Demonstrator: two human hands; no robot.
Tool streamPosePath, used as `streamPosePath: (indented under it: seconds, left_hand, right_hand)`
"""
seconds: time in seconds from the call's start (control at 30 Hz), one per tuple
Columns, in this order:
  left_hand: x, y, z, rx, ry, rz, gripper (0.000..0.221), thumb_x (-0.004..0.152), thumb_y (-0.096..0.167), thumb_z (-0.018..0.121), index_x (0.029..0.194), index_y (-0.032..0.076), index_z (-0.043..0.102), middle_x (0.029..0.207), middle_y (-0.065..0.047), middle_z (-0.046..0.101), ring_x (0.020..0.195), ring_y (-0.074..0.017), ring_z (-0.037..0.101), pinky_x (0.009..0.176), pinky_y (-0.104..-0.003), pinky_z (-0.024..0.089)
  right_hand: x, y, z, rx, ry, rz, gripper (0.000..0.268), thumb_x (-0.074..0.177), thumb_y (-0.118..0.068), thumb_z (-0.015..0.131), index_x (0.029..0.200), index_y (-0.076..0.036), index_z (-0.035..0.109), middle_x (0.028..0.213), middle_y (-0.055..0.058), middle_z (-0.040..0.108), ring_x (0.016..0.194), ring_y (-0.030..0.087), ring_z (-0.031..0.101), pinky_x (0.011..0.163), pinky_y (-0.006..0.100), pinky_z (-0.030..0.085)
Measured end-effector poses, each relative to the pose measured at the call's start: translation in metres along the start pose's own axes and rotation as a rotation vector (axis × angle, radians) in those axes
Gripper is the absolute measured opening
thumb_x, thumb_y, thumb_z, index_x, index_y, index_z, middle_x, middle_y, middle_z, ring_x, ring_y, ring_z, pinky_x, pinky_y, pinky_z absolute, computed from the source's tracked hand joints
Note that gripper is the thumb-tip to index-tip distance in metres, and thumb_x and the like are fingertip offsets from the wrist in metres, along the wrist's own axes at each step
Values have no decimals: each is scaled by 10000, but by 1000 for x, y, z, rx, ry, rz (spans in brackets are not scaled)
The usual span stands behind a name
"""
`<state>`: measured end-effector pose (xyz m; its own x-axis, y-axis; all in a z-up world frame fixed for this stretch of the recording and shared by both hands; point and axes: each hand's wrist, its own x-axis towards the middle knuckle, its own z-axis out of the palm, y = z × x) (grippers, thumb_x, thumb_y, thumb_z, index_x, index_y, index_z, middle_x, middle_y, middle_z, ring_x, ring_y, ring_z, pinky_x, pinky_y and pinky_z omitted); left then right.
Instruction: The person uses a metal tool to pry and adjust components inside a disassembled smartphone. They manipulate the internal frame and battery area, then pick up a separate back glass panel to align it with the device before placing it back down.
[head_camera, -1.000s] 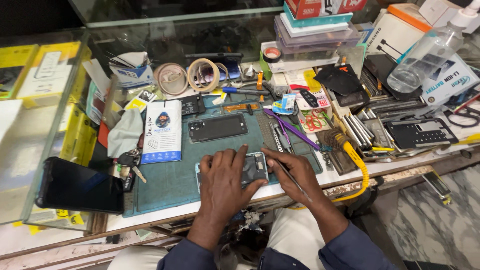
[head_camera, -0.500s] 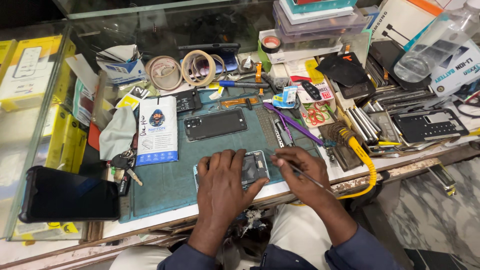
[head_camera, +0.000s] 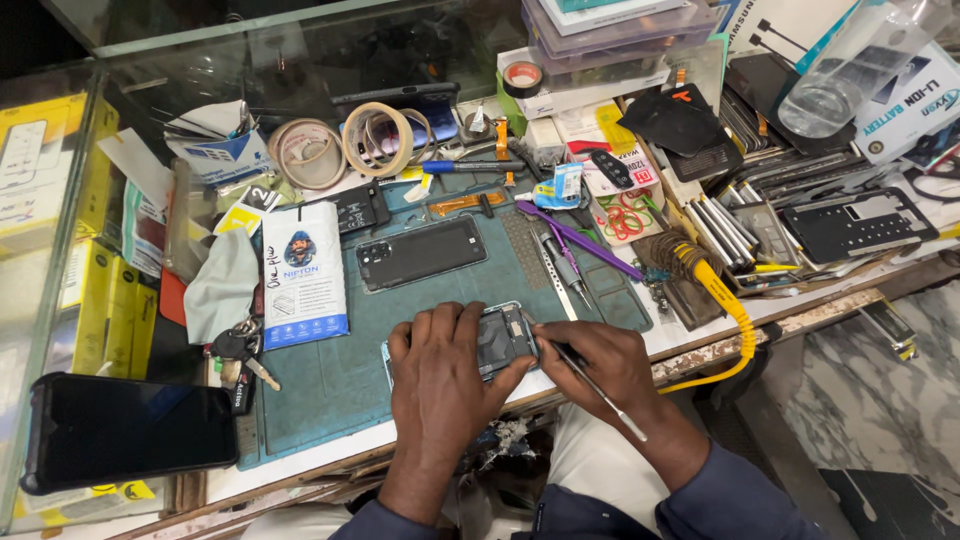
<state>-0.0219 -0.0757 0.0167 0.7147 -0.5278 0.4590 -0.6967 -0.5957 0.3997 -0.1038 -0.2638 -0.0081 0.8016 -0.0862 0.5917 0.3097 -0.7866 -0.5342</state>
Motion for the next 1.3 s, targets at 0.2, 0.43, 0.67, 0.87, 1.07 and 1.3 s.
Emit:
streamPosePath:
  seconds: [0.2,0.43,0.67,0.87,1.07,1.3]
  left_hand:
    - [-1,-1,1,13,-13,-3,752,735,573,798,1189,-15,682,1122,-132,647,1072,-300,557,937,-488,373]
    - [-3,0,2,25,-12,-13,749,729,574,799,1187,-8,689,1112,-128,648,1066,-292,564,928,-480,375]
    - [-4,-1,2,33,24,7,757,748,589,788,1204,-6,682,1122,-133,648,1078,-302,565,941,-484,370]
    - [-4,2,2,28,7,-7,755,734,581,791,1200,-3,684,1122,-132,649,1074,-302,567,944,-489,368]
    - [-4,0,1,14,-2,-5,754,728,576,799,1195,-5,685,1121,-133,652,1070,-306,568,943,-490,372]
    - [-4,0,1,15,24,0,756,730,578,802,1199,-3,684,1119,-129,651,1072,-303,571,937,-484,377]
  right_hand:
    - [3,-5,0,18,-9,69,149,873,-101,784,1001,-30,754,924,116,793,765,218,793,642,310,611]
    - [2,-3,2,3,5,46,158,882,-97,784,1022,-30,758,956,113,796,778,219,790,655,311,607]
    - [5,-6,3,-32,32,10,150,872,-105,793,1005,-42,764,927,105,792,772,225,780,657,325,599]
    - [5,-5,-1,-24,21,3,149,872,-111,787,1000,-41,760,900,110,783,772,238,772,663,333,592]
    - [6,-3,1,0,4,45,148,872,-107,785,1000,-32,772,888,118,781,753,243,767,653,341,586]
    - [8,-5,0,10,5,53,134,867,-101,782,977,-27,767,906,123,789,770,242,770,666,340,588]
